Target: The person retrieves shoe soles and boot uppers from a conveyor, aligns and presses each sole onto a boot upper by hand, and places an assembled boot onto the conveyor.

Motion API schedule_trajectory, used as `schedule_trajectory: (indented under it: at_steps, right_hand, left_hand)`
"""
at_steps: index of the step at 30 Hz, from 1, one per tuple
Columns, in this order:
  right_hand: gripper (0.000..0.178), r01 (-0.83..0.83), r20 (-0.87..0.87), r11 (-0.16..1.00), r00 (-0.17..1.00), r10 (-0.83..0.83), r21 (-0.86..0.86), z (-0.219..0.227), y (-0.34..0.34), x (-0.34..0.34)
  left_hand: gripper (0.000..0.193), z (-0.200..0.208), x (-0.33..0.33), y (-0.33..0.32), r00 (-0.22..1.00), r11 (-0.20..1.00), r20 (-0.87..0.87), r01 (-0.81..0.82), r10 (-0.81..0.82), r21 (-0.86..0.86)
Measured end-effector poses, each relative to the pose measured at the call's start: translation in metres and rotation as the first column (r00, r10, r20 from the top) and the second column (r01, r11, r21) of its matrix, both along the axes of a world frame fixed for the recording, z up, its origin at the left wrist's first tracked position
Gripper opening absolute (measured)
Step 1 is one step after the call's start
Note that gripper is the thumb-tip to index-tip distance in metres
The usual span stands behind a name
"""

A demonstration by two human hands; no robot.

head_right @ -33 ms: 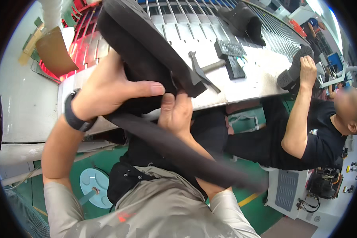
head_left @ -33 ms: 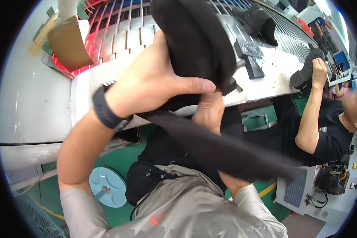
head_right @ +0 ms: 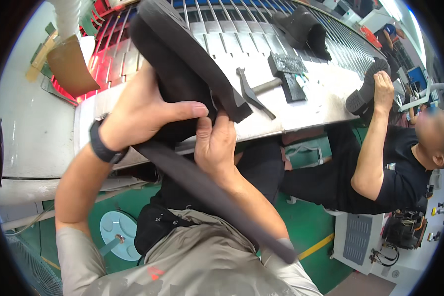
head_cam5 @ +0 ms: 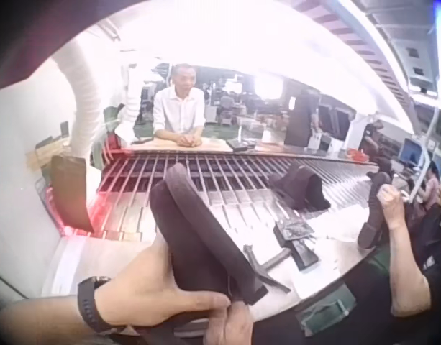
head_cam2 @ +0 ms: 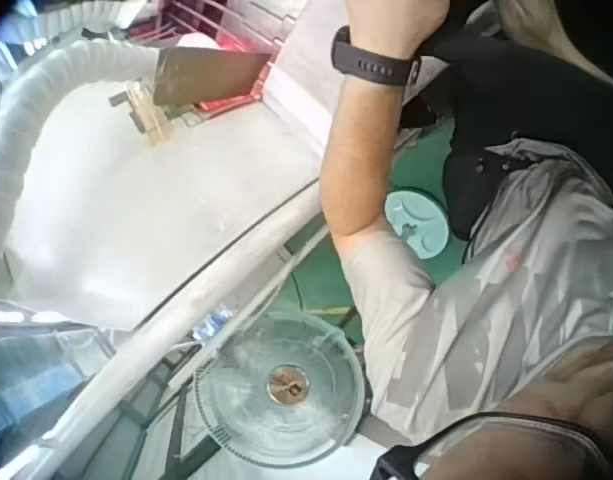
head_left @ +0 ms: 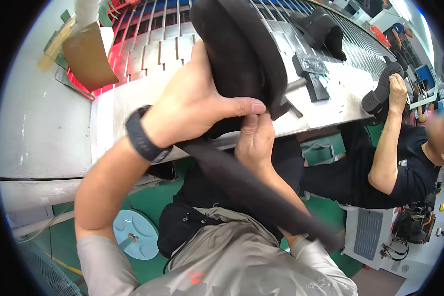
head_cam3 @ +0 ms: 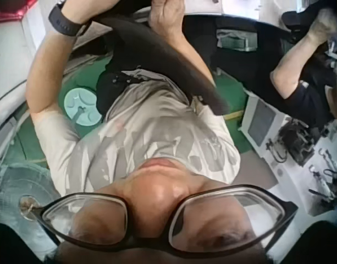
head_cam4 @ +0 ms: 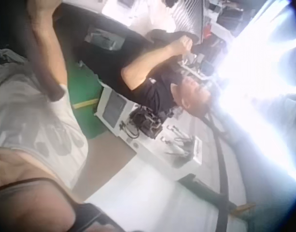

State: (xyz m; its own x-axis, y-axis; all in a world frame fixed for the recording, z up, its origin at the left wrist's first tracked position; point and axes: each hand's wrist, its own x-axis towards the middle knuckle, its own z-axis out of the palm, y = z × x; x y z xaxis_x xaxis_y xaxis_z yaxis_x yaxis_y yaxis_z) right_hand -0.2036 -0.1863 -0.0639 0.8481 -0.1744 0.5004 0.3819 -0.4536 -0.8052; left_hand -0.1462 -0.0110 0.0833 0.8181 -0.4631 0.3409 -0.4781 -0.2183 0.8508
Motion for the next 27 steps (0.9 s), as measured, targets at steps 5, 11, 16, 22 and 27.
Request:
schedule_trajectory:
  at_steps: [5, 11, 16, 22, 27]
  right_hand:
    - [0.050, -0.168, -0.309, 0.832, 0.951, -0.004, -0.529, 0.096, -0.019, -0.018]
    - [0.027, 0.073, 0.269, 0.880, 0.961, 0.064, -0.470, 0.192, -0.043, 0.008]
    - [0.036, -0.079, 0.113, 0.890, 0.983, 0.144, -0.449, 0.221, -0.030, 0.057]
    - [0.038, -0.276, -0.083, 0.851, 0.960, 0.268, -0.447, 0.232, -0.042, 0.078]
    - [0.034, -0.381, -0.171, 0.804, 0.924, 0.342, -0.456, 0.242, -0.046, 0.092]
  left_hand:
    - [0.097, -0.032, 0.011, 0.007, 0.993, 0.991, -0.063, -0.108, 0.103, -0.075]
    - [0.109, -0.022, 0.005, -0.016, 0.978, 0.977, 0.009, -0.210, 0.209, 0.044]
    - [0.122, -0.034, 0.009, -0.025, 0.946, 0.935, 0.189, -0.298, 0.262, 0.191]
    - [0.123, -0.031, 0.010, -0.024, 0.938, 0.921, 0.217, -0.316, 0.268, 0.227]
    - [0.122, -0.034, 0.013, -0.021, 0.940, 0.920, 0.212, -0.315, 0.268, 0.234]
